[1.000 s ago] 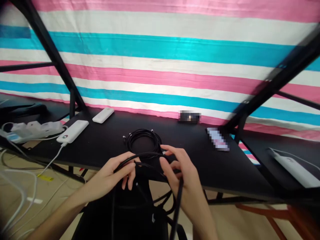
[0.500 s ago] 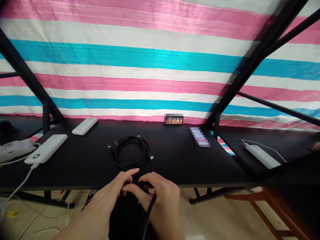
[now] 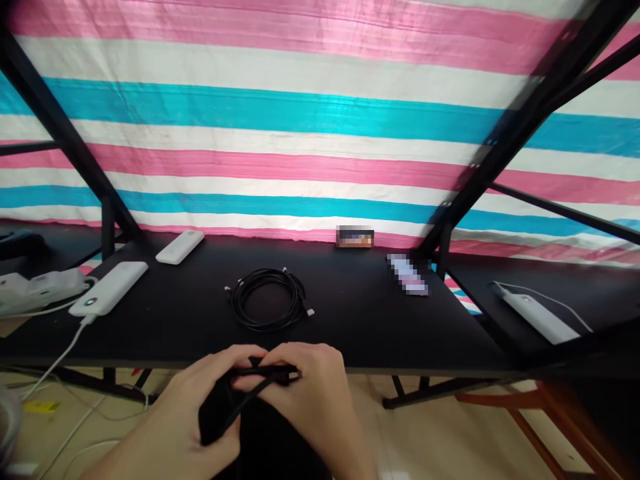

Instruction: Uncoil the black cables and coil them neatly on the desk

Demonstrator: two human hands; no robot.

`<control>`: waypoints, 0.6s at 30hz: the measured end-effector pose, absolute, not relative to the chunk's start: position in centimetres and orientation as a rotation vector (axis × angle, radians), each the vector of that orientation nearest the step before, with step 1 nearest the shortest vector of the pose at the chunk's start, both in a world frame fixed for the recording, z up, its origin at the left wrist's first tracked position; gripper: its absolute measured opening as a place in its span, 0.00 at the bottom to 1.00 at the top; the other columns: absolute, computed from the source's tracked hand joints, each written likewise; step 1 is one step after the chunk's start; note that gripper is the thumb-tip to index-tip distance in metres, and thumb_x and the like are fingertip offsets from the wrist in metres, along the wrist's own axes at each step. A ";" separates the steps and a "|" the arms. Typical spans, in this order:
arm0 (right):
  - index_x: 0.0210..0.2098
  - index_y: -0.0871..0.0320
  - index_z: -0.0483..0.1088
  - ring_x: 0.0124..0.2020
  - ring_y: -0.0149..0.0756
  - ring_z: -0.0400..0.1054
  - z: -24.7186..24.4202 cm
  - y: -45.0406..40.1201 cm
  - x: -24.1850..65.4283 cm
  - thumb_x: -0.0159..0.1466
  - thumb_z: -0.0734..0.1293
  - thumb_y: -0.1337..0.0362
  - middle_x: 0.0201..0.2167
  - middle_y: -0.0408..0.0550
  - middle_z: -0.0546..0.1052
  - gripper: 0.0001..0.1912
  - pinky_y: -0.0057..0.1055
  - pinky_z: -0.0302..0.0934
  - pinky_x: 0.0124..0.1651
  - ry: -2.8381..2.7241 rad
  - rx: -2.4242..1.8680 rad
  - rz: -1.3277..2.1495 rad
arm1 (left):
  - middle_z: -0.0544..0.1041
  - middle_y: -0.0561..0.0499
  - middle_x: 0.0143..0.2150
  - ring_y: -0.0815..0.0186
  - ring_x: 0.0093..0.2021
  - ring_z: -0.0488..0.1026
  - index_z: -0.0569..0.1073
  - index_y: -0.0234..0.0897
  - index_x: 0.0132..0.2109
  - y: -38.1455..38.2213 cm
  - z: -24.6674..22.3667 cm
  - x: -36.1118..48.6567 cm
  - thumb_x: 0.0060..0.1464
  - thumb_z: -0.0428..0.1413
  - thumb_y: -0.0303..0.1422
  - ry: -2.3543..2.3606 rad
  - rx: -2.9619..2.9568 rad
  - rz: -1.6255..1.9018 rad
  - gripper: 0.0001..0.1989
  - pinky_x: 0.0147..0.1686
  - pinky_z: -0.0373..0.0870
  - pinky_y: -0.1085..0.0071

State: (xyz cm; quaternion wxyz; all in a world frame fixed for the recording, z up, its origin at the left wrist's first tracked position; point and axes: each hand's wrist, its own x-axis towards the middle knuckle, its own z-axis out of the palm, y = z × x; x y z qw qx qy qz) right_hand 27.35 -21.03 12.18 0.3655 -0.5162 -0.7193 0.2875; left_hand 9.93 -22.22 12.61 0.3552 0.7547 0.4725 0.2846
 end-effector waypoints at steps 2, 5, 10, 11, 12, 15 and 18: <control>0.31 0.54 0.78 0.20 0.25 0.63 12.2 -21.5 28.1 0.54 0.74 0.62 0.22 0.38 0.75 0.05 0.21 0.54 0.24 -1.941 -1.264 0.779 | 0.79 0.52 0.44 0.58 0.42 0.75 0.74 0.47 0.49 -21.9 12.5 9.5 0.46 0.55 0.24 1.165 1.907 0.739 0.22 0.43 0.69 0.67; 0.37 0.53 0.76 0.20 0.25 0.61 12.1 -22.0 28.9 0.54 0.73 0.64 0.24 0.38 0.74 0.11 0.20 0.55 0.24 -2.005 -1.282 0.786 | 0.80 0.52 0.39 0.61 0.39 0.75 0.77 0.44 0.44 -21.5 12.5 9.1 0.51 0.54 0.27 1.096 1.769 0.742 0.14 0.37 0.69 0.72; 0.42 0.54 0.74 0.24 0.28 0.63 11.5 -21.5 29.3 0.59 0.67 0.70 0.27 0.42 0.72 0.12 0.23 0.60 0.28 -1.923 -1.237 0.570 | 0.78 0.50 0.34 0.65 0.33 0.73 0.75 0.41 0.46 -20.9 12.9 8.5 0.55 0.55 0.32 0.987 1.531 0.782 0.11 0.31 0.67 0.75; 0.43 0.54 0.74 0.25 0.29 0.64 11.3 -21.3 29.3 0.62 0.66 0.68 0.28 0.44 0.72 0.10 0.24 0.61 0.30 -1.888 -1.209 0.507 | 0.78 0.51 0.34 0.66 0.33 0.72 0.74 0.41 0.48 -20.9 12.9 8.3 0.55 0.55 0.32 0.956 1.498 0.796 0.13 0.32 0.67 0.75; 0.43 0.54 0.74 0.27 0.31 0.66 11.2 -21.1 29.2 0.64 0.64 0.67 0.29 0.46 0.73 0.10 0.26 0.62 0.31 -1.857 -1.176 0.457 | 0.77 0.51 0.34 0.66 0.33 0.72 0.73 0.42 0.50 -20.8 12.9 8.2 0.55 0.56 0.32 0.917 1.475 0.808 0.14 0.33 0.67 0.75; 0.42 0.54 0.75 0.34 0.35 0.70 11.1 -20.7 29.1 0.65 0.64 0.66 0.34 0.49 0.76 0.09 0.28 0.65 0.37 -1.798 -1.104 0.377 | 0.78 0.51 0.36 0.65 0.37 0.74 0.72 0.42 0.51 -20.7 12.7 7.8 0.53 0.56 0.28 0.848 1.450 0.854 0.17 0.40 0.68 0.73; 0.40 0.53 0.76 0.38 0.36 0.71 11.2 -20.4 29.3 0.65 0.64 0.67 0.35 0.47 0.77 0.09 0.30 0.66 0.41 -1.728 -1.093 0.302 | 0.79 0.46 0.44 0.59 0.48 0.73 0.76 0.39 0.46 -20.6 12.4 7.4 0.50 0.58 0.26 0.884 1.378 1.024 0.15 0.49 0.67 0.69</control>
